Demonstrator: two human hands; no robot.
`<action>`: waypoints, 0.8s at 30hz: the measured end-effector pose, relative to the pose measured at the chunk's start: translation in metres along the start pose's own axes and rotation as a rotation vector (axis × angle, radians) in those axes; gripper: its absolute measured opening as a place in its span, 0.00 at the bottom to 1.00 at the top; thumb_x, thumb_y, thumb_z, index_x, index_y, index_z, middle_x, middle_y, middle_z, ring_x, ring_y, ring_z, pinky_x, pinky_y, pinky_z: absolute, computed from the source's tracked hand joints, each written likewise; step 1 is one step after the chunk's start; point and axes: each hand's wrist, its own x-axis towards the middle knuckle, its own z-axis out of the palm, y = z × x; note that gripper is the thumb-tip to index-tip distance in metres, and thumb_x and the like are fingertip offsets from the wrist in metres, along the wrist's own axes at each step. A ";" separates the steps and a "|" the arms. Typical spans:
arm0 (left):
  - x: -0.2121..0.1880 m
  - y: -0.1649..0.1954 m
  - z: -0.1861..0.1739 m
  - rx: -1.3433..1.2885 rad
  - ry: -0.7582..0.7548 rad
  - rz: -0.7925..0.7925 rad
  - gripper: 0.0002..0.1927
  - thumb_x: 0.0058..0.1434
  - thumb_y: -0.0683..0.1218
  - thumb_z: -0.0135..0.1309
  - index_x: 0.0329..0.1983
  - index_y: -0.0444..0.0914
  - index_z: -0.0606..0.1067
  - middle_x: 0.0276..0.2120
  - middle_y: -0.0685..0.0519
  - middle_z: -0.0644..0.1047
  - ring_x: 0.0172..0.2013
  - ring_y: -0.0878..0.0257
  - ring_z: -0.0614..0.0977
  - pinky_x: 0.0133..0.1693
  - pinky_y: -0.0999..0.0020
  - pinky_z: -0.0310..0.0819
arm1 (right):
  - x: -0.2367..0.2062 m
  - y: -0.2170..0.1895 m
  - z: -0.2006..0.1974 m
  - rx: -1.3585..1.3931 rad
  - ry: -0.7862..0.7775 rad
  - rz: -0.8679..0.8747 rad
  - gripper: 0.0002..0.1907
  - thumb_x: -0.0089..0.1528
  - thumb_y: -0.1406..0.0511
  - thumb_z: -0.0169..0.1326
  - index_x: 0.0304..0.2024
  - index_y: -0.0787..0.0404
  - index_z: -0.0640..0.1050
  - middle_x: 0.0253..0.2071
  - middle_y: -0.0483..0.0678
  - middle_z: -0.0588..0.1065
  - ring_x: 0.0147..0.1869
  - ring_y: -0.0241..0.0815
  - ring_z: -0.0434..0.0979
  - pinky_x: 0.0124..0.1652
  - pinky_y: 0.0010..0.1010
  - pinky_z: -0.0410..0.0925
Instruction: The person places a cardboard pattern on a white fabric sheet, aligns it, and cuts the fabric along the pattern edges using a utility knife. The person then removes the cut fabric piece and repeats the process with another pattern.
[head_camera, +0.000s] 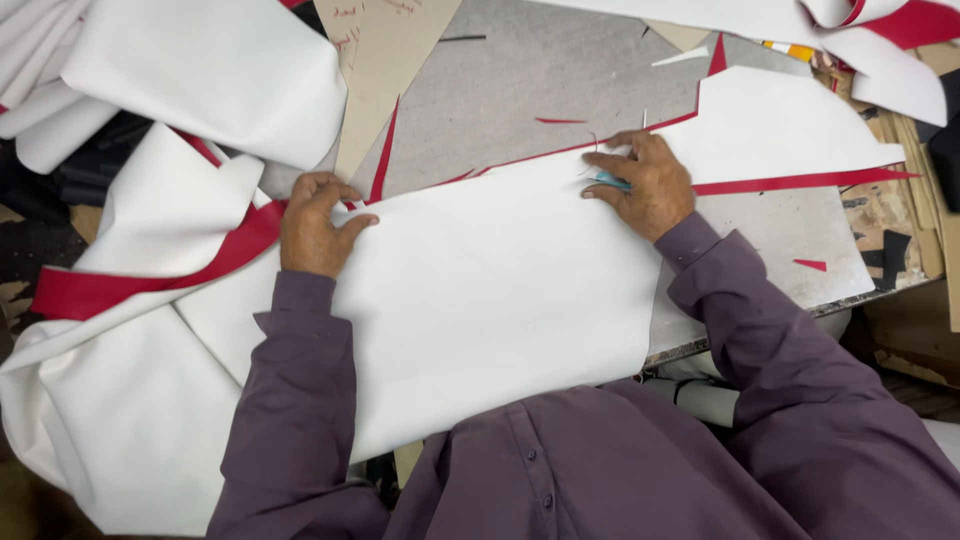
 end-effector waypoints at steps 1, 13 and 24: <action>0.003 0.002 -0.001 -0.014 0.013 0.025 0.19 0.47 0.44 0.74 0.41 0.35 0.80 0.50 0.46 0.75 0.46 0.53 0.80 0.45 0.60 0.79 | 0.005 0.004 0.007 0.046 -0.016 0.058 0.18 0.55 0.62 0.71 0.47 0.56 0.85 0.47 0.51 0.78 0.43 0.48 0.79 0.40 0.36 0.75; 0.031 -0.009 0.003 -0.281 0.125 -0.078 0.07 0.58 0.33 0.61 0.36 0.38 0.82 0.44 0.52 0.82 0.41 0.61 0.83 0.43 0.67 0.79 | 0.076 0.057 -0.029 -0.238 0.364 0.125 0.13 0.60 0.73 0.65 0.48 0.62 0.83 0.47 0.53 0.77 0.49 0.54 0.79 0.45 0.42 0.74; 0.060 0.000 0.022 -0.017 0.424 0.066 0.13 0.62 0.30 0.54 0.46 0.35 0.81 0.48 0.46 0.79 0.45 0.53 0.83 0.44 0.64 0.80 | 0.068 0.040 0.015 -0.138 0.175 0.118 0.22 0.59 0.55 0.69 0.50 0.59 0.82 0.45 0.49 0.76 0.49 0.48 0.74 0.44 0.39 0.70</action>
